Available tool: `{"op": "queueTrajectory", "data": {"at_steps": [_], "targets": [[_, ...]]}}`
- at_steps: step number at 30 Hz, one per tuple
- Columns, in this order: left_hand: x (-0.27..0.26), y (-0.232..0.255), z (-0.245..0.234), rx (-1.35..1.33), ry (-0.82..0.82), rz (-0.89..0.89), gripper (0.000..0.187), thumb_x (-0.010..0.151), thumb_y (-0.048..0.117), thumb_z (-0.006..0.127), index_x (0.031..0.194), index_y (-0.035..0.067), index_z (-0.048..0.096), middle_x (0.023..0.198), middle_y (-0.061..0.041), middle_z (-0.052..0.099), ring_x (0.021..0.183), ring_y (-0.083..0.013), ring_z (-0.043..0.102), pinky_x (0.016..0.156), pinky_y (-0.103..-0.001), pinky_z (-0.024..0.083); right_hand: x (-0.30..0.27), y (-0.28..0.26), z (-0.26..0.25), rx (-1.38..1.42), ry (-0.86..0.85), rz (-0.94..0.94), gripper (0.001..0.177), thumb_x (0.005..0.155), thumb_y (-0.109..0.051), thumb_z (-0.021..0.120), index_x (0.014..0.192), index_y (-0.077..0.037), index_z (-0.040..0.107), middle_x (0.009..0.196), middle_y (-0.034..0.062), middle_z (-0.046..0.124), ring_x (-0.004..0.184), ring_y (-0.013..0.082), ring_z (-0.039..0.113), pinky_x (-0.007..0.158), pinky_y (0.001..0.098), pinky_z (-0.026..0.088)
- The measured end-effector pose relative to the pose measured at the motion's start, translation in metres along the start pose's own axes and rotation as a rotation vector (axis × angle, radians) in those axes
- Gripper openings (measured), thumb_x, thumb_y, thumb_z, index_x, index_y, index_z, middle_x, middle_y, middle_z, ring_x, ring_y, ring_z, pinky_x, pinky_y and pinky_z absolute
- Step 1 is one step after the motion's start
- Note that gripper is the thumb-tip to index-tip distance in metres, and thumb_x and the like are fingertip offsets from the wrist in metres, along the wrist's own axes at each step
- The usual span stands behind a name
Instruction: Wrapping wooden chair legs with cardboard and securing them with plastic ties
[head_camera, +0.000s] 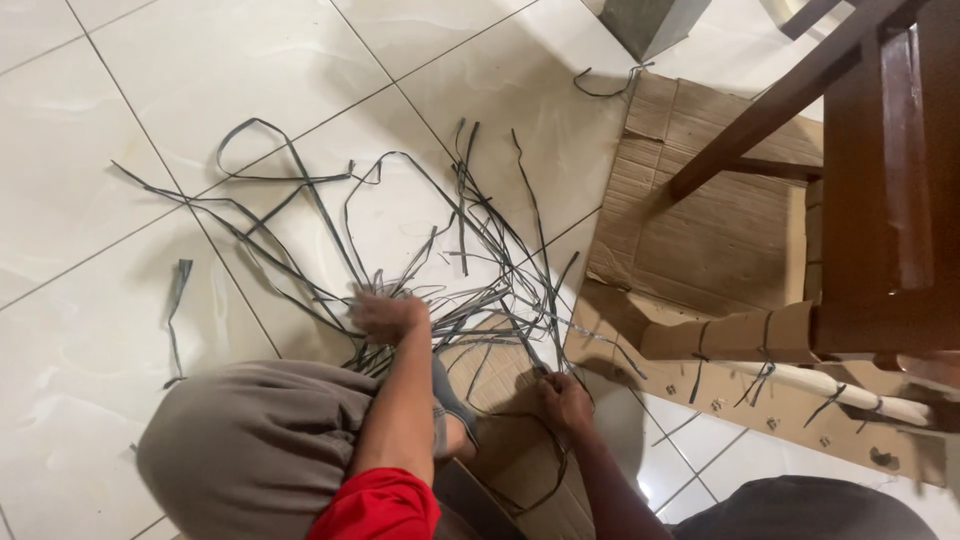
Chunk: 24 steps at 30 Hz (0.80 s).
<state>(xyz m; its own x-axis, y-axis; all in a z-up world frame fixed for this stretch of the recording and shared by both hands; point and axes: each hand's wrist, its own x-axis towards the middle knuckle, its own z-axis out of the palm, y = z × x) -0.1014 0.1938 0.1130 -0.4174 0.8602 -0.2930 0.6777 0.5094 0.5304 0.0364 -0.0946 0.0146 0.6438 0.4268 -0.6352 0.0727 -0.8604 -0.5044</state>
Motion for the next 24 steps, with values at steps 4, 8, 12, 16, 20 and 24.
{"op": "queueTrajectory", "data": {"at_steps": [4,8,12,16,20,24], "targets": [[0.048,-0.060,0.083,0.084,0.030,-0.033,0.091,0.094,0.028,0.075,0.163,0.014,0.017,0.166,-0.022,0.022,0.151,-0.0444,0.021,0.123,-0.062,0.006,-0.011,-0.016,-0.009,-0.018,-0.017,-0.001,0.036,0.092,-0.047,0.063,0.117,-0.025,0.077,0.113,0.0107,0.078,0.117,0.0358,0.068,0.103,0.0496,0.053],[0.050,-0.063,0.079,0.166,-0.015,-0.007,0.045,0.100,0.025,0.057,0.138,0.006,0.044,0.128,-0.024,0.058,0.118,-0.0419,0.054,0.102,-0.060,0.033,0.000,-0.007,-0.002,-0.017,-0.008,-0.017,0.037,0.090,-0.050,0.064,0.115,-0.025,0.078,0.110,0.0096,0.079,0.115,0.0360,0.069,0.100,0.0500,0.054],[0.055,-0.074,0.094,0.234,-0.113,0.038,0.029,0.097,0.039,0.052,0.107,0.026,0.076,0.103,-0.007,0.078,0.104,-0.0346,0.072,0.099,-0.054,0.034,-0.007,-0.016,-0.010,-0.010,-0.014,-0.016,0.038,0.089,-0.050,0.063,0.115,-0.025,0.078,0.111,0.0095,0.079,0.115,0.0357,0.069,0.101,0.0502,0.054],[0.034,-0.054,0.069,0.091,-0.150,0.116,0.038,0.106,0.043,0.042,0.122,0.026,0.072,0.112,-0.009,0.075,0.108,-0.0352,0.069,0.104,-0.054,0.034,-0.002,-0.004,-0.006,-0.040,-0.012,-0.074,0.038,0.091,-0.049,0.063,0.117,-0.025,0.077,0.110,0.0101,0.079,0.115,0.0360,0.070,0.101,0.0506,0.053],[0.015,-0.021,0.060,-0.176,-0.097,0.253,0.046,0.112,0.040,0.028,0.132,0.013,0.060,0.125,-0.021,0.067,0.112,-0.0425,0.065,0.103,-0.059,0.040,-0.008,-0.011,-0.011,-0.051,-0.011,-0.085,0.039,0.090,-0.051,0.063,0.116,-0.025,0.077,0.108,0.0096,0.080,0.112,0.0367,0.071,0.098,0.0520,0.054],[0.010,0.001,0.074,-0.488,0.028,0.406,0.035,0.107,0.040,0.041,0.094,0.020,0.067,0.092,-0.012,0.073,0.088,-0.0416,0.070,0.081,-0.054,0.051,-0.014,-0.017,-0.012,-0.006,-0.007,-0.102,0.039,0.090,-0.051,0.064,0.115,-0.025,0.077,0.107,0.0097,0.080,0.111,0.0374,0.072,0.096,0.0520,0.055]]}}
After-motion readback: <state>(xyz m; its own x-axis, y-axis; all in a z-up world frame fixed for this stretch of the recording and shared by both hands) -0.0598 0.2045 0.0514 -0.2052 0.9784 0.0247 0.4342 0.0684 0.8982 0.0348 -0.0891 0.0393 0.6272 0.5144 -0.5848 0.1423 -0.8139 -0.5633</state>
